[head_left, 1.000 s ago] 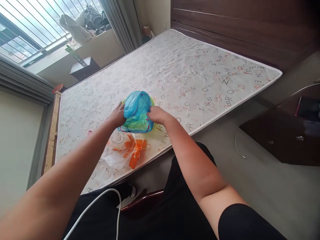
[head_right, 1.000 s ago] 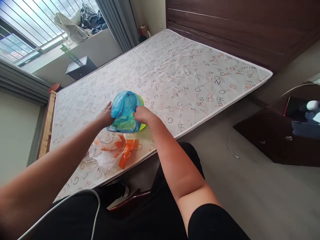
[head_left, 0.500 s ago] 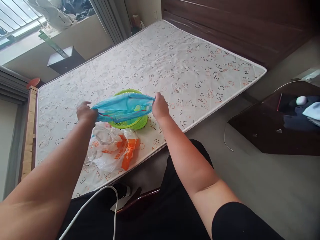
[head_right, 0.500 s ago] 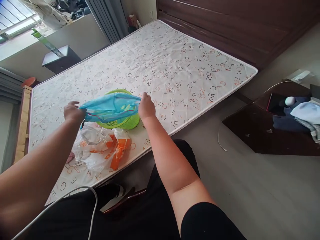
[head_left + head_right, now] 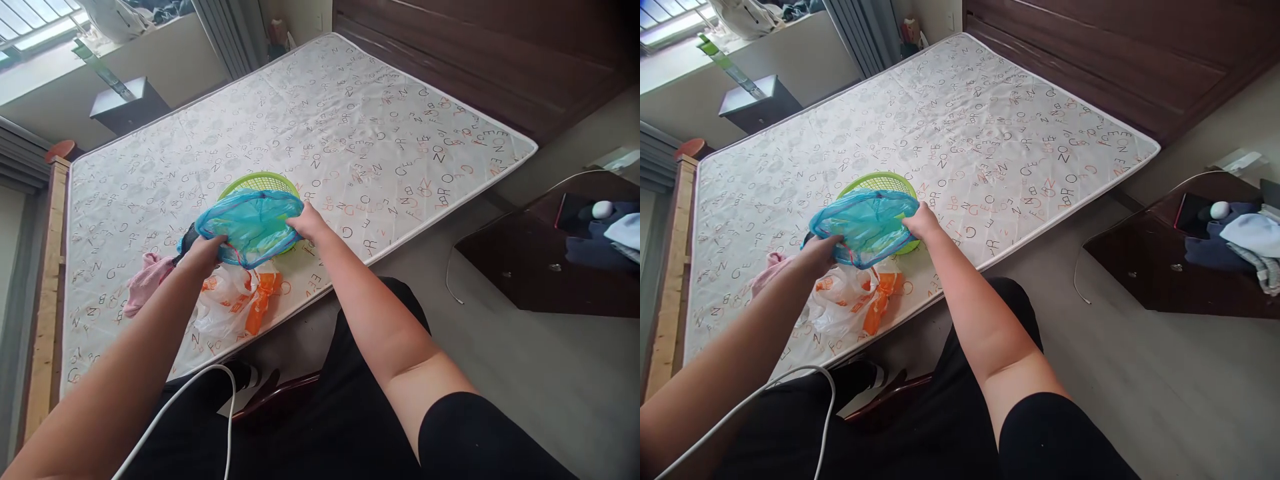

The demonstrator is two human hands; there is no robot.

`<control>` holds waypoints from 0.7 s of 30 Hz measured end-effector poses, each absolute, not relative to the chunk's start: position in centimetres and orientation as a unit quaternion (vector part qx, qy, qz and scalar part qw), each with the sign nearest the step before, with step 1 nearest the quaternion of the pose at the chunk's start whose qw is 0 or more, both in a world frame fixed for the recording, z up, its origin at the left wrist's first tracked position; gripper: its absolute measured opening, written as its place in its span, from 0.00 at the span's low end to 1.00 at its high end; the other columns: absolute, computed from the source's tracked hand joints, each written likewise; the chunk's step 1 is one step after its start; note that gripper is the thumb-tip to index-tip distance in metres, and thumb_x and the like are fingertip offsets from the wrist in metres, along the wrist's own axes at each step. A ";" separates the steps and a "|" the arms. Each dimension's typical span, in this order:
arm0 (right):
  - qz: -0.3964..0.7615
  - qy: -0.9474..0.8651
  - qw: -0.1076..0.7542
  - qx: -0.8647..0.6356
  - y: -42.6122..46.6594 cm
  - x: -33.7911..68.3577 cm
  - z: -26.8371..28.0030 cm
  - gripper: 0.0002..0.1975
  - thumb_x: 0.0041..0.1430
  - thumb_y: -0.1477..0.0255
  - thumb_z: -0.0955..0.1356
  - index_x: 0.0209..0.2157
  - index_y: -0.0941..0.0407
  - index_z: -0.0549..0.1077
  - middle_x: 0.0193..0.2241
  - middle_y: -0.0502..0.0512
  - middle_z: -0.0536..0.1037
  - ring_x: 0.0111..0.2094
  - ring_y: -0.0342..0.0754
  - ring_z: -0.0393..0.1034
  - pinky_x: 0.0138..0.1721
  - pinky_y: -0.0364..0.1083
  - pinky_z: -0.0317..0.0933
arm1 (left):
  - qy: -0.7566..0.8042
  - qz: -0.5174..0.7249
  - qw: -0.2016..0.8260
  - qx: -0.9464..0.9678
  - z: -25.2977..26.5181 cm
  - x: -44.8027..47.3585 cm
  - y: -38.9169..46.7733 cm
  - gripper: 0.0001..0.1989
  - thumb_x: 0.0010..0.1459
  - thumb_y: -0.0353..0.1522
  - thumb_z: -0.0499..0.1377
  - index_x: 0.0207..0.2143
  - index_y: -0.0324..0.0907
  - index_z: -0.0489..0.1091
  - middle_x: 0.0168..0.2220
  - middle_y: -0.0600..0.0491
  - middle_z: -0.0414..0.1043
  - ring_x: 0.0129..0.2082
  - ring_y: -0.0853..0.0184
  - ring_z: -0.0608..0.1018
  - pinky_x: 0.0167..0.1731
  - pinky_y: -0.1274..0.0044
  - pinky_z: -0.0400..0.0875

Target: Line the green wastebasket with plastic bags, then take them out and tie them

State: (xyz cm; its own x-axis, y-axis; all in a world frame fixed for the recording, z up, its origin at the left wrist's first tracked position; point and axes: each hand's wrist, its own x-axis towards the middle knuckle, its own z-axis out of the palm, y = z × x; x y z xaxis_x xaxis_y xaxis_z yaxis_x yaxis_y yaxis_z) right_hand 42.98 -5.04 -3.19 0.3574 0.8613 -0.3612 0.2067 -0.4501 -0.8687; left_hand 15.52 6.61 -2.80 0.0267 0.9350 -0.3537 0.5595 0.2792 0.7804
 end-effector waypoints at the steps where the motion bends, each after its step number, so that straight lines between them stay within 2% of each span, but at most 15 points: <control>1: 0.426 -0.375 0.363 -0.739 -5.2 43.1 -2.9 0.29 0.60 0.69 0.69 0.62 0.56 0.62 0.55 0.63 0.77 0.52 0.54 0.76 0.49 0.49 0.72 | 0.668 0.214 0.451 0.552 -2.7 15.7 5.9 0.22 0.53 0.33 0.66 0.51 0.44 0.70 0.43 0.46 0.79 0.36 0.57 0.83 0.33 0.68 0.80; 3: 0.400 -0.391 0.332 -0.760 -5.7 43.6 -2.1 0.27 0.59 0.71 0.68 0.60 0.57 0.64 0.55 0.65 0.78 0.52 0.56 0.76 0.50 0.51 0.72 | 0.658 0.223 0.469 0.546 -2.1 16.0 4.5 0.25 0.53 0.34 0.67 0.54 0.46 0.70 0.50 0.45 0.78 0.42 0.57 0.84 0.36 0.70 0.81; 5: 0.387 -0.394 0.310 -0.774 -6.3 44.7 -1.2 0.26 0.58 0.71 0.69 0.58 0.57 0.67 0.53 0.67 0.78 0.50 0.59 0.77 0.48 0.52 0.73 | 0.631 0.229 0.494 0.552 -1.4 16.2 2.9 0.25 0.54 0.35 0.68 0.55 0.46 0.70 0.52 0.45 0.78 0.44 0.58 0.84 0.37 0.72 0.81; 9: 0.452 -0.407 0.295 -0.736 -8.3 47.7 -0.4 0.18 0.58 0.69 0.70 0.50 0.56 0.72 0.39 0.63 0.81 0.32 0.55 0.78 0.32 0.51 0.73 | 0.607 0.190 0.590 0.497 -0.5 16.2 0.0 0.22 0.55 0.34 0.68 0.52 0.43 0.71 0.44 0.46 0.79 0.37 0.62 0.83 0.35 0.73 0.81; 12: 0.476 -0.417 0.278 -0.723 -9.6 49.6 -0.9 0.18 0.59 0.68 0.70 0.51 0.55 0.72 0.36 0.60 0.81 0.29 0.52 0.76 0.31 0.50 0.72 | 0.605 0.158 0.616 0.479 -0.4 15.7 -1.7 0.22 0.55 0.34 0.68 0.51 0.42 0.70 0.43 0.45 0.78 0.35 0.63 0.82 0.38 0.69 0.83; 14: 0.440 -0.410 0.279 -0.748 -10.1 50.4 -1.2 0.25 0.60 0.64 0.71 0.57 0.55 0.69 0.43 0.63 0.81 0.34 0.54 0.77 0.36 0.52 0.73 | 0.618 0.207 0.534 0.538 -0.1 15.4 -2.7 0.24 0.55 0.35 0.68 0.54 0.42 0.69 0.49 0.43 0.77 0.43 0.59 0.83 0.45 0.64 0.82; 17: 0.318 -0.412 0.318 -0.792 -10.2 50.7 -0.8 0.35 0.59 0.62 0.74 0.64 0.56 0.64 0.56 0.69 0.74 0.50 0.60 0.75 0.50 0.56 0.71 | 0.579 0.325 0.267 0.698 1.3 15.8 -4.5 0.24 0.57 0.34 0.67 0.56 0.45 0.70 0.57 0.43 0.72 0.59 0.53 0.76 0.60 0.59 0.73; 19: 0.224 -0.430 0.363 -0.796 -10.0 50.1 0.3 0.32 0.60 0.64 0.73 0.63 0.56 0.64 0.60 0.69 0.70 0.59 0.62 0.69 0.56 0.56 0.67 | 0.483 0.295 0.169 0.807 2.2 16.9 -5.6 0.17 0.60 0.35 0.64 0.51 0.46 0.74 0.55 0.45 0.74 0.60 0.53 0.74 0.63 0.60 0.69; 21: 0.168 -0.473 0.399 -0.767 -10.0 48.7 1.9 0.24 0.63 0.67 0.70 0.59 0.54 0.68 0.59 0.66 0.71 0.60 0.60 0.67 0.57 0.55 0.64 | 0.384 0.162 0.192 0.889 2.7 18.6 -6.5 0.12 0.64 0.36 0.59 0.47 0.48 0.78 0.50 0.46 0.78 0.54 0.54 0.79 0.59 0.63 0.72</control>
State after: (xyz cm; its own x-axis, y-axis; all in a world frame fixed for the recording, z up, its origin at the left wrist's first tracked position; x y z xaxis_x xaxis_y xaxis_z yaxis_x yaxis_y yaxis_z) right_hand 48.73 -9.96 1.89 0.4959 0.8601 0.1199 0.5917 -0.2336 -0.7716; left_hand 18.58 -6.52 2.73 0.6529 0.7443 0.1404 0.6202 -0.6317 0.4651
